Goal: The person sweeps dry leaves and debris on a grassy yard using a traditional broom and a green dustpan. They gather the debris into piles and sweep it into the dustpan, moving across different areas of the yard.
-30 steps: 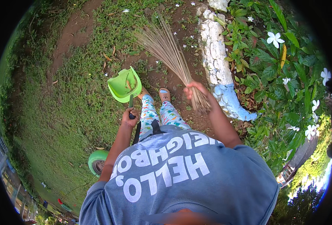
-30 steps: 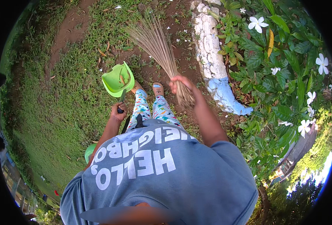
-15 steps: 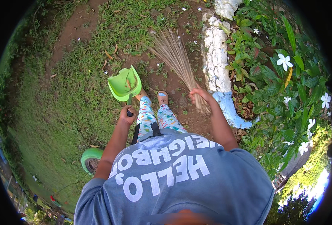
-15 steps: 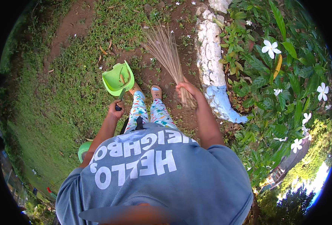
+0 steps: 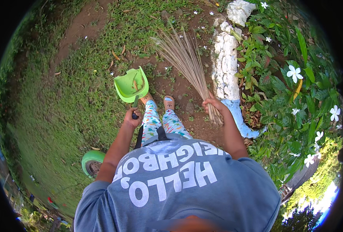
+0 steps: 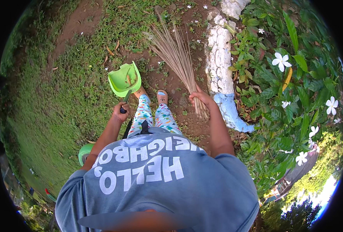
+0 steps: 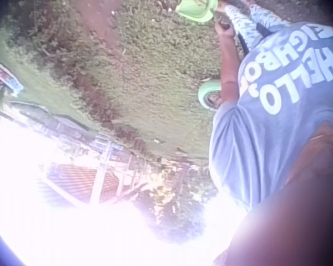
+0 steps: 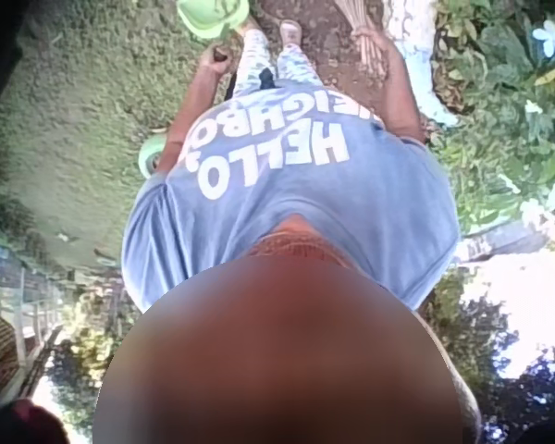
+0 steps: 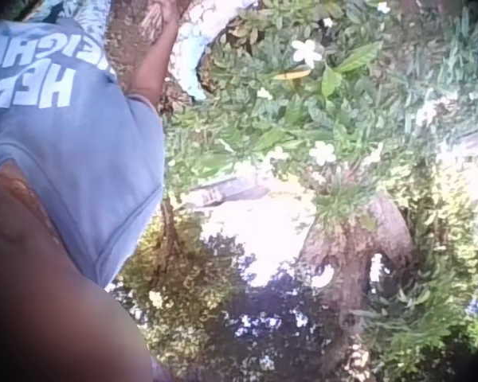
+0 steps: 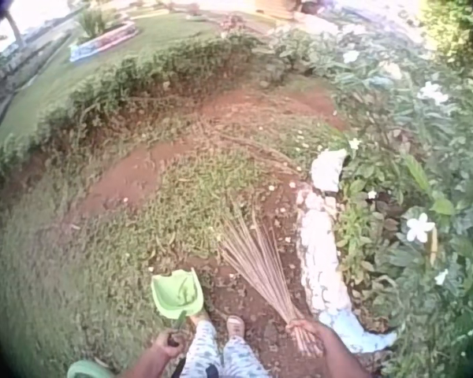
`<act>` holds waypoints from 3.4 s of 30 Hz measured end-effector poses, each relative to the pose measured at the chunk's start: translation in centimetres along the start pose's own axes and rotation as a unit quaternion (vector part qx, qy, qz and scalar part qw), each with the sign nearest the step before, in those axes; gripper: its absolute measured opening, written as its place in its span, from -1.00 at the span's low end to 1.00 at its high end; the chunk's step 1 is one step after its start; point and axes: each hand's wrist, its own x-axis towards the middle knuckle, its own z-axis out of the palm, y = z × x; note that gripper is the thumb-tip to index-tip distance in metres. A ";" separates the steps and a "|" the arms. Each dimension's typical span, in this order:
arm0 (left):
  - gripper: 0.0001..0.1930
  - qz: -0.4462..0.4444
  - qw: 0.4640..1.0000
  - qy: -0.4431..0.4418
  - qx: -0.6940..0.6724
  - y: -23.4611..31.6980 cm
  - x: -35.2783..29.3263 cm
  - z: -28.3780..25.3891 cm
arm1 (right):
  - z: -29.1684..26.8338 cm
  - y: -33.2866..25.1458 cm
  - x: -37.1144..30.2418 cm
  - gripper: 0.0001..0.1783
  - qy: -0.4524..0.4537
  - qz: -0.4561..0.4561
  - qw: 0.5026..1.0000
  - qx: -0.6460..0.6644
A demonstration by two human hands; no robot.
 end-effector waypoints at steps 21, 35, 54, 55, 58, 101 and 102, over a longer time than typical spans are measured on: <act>-0.87 -0.004 0.999 0.030 -0.011 3.1 -1.7 -3.1 | 10.1 -0.1 -4.5 -0.08 -0.160 0.085 0.981 0.074; -0.87 -0.027 1.000 -0.001 -0.004 7.2 -2.0 -3.0 | 19.2 -0.9 6.5 -0.68 -0.259 0.167 0.934 0.183; -0.85 -0.031 0.998 -0.039 -0.034 6.1 0.9 12.1 | 1.6 -10.4 9.2 -0.71 -0.046 -0.116 0.961 0.246; -0.85 -0.026 0.998 -0.035 -0.036 5.6 1.4 13.4 | 2.3 -13.0 10.1 -0.77 -0.055 -0.064 0.970 0.226; -0.85 -0.021 0.999 -0.024 -0.024 4.5 2.4 17.2 | 4.0 -19.2 7.9 -0.55 -0.083 -0.002 0.983 0.167; -0.89 0.004 0.999 0.024 -0.039 7.2 4.2 24.7 | -2.0 -21.6 3.8 -0.92 0.085 0.059 0.966 0.238; -0.89 0.013 0.999 0.019 -0.027 7.2 4.3 24.5 | -1.0 -21.9 5.7 -0.93 0.058 0.059 0.968 0.236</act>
